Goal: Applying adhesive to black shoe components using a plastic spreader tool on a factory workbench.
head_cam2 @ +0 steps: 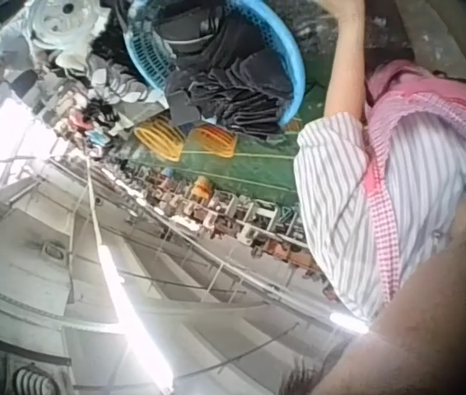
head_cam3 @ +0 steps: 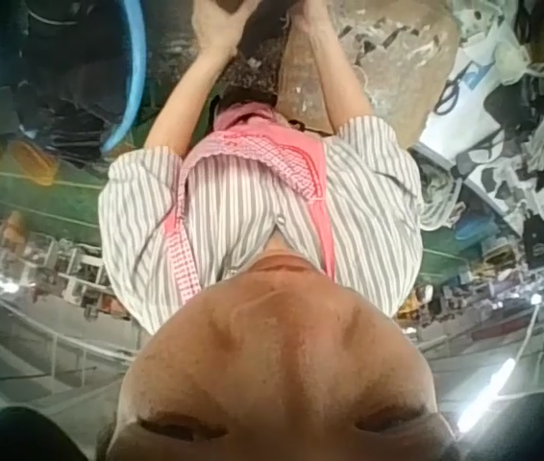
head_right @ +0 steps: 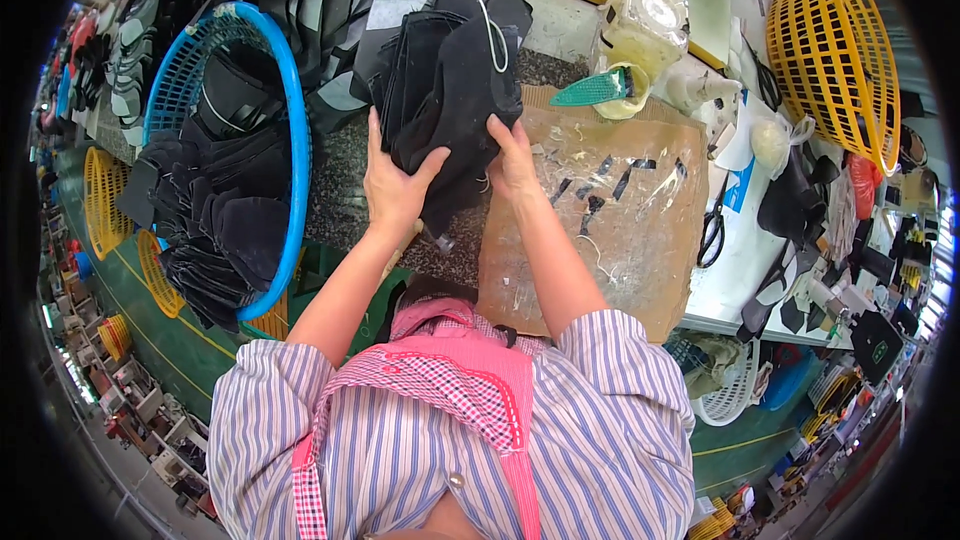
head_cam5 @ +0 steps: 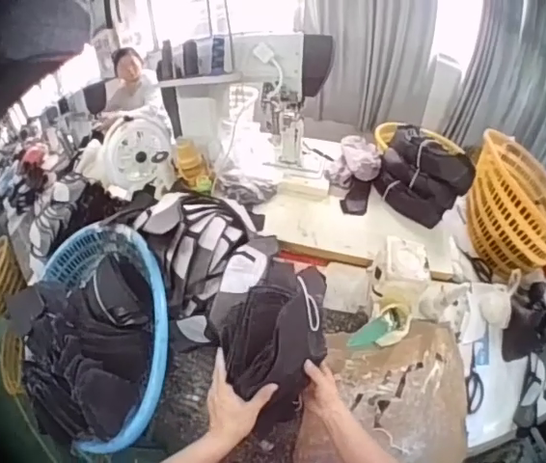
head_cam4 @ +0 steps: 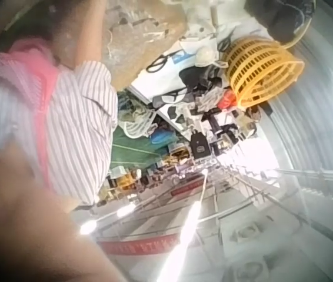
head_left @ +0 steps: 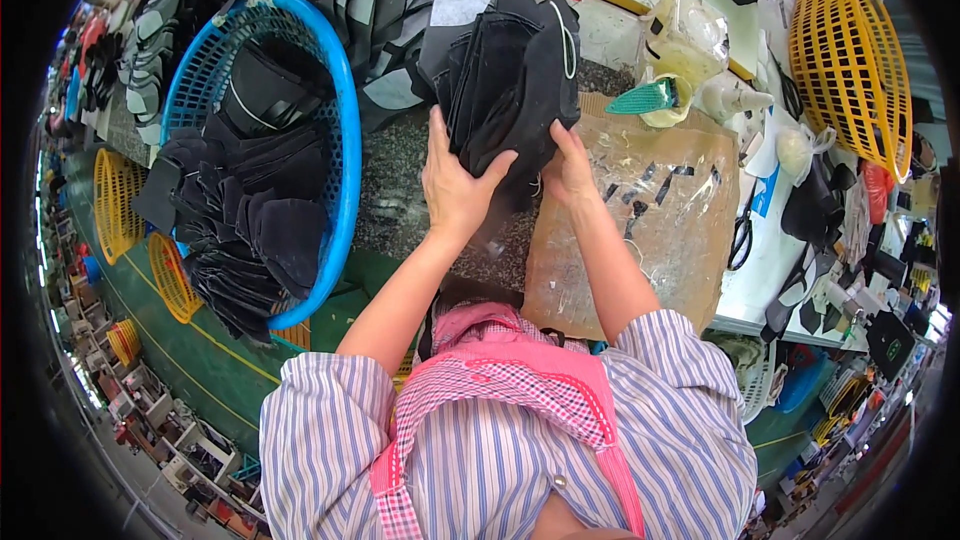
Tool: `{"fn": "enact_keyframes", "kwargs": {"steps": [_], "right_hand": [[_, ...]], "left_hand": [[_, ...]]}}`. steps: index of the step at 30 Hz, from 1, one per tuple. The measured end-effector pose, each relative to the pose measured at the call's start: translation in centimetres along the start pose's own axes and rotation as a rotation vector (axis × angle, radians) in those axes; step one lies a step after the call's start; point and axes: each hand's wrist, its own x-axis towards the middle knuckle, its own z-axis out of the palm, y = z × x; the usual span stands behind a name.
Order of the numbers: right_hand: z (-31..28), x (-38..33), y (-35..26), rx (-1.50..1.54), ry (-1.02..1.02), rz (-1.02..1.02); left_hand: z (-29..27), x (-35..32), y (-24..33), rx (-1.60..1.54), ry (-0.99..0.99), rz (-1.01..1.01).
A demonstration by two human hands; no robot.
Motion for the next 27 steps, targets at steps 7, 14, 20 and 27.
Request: {"fn": "enact_keyframes", "kwargs": {"steps": [7,14,20,27], "right_hand": [[0.0,0.7,-0.2,-0.118,-0.005,0.083],[0.3,1.2,-1.6,0.130,-0.115,0.087],[0.4,1.6,-1.5,0.177,-0.158,0.114],[1.8,0.4,-0.8,0.405,-0.471,0.124]], "left_hand": [[-0.9,3.7,-1.2,-0.185,-0.152,-0.042],[-0.2,4.9,-4.3,-0.949,-0.398,-0.564],[-0.3,4.7,-4.4,-0.612,-0.523,-0.567],[-1.5,4.5,-3.9,-1.002,-0.503,-0.657]]}}
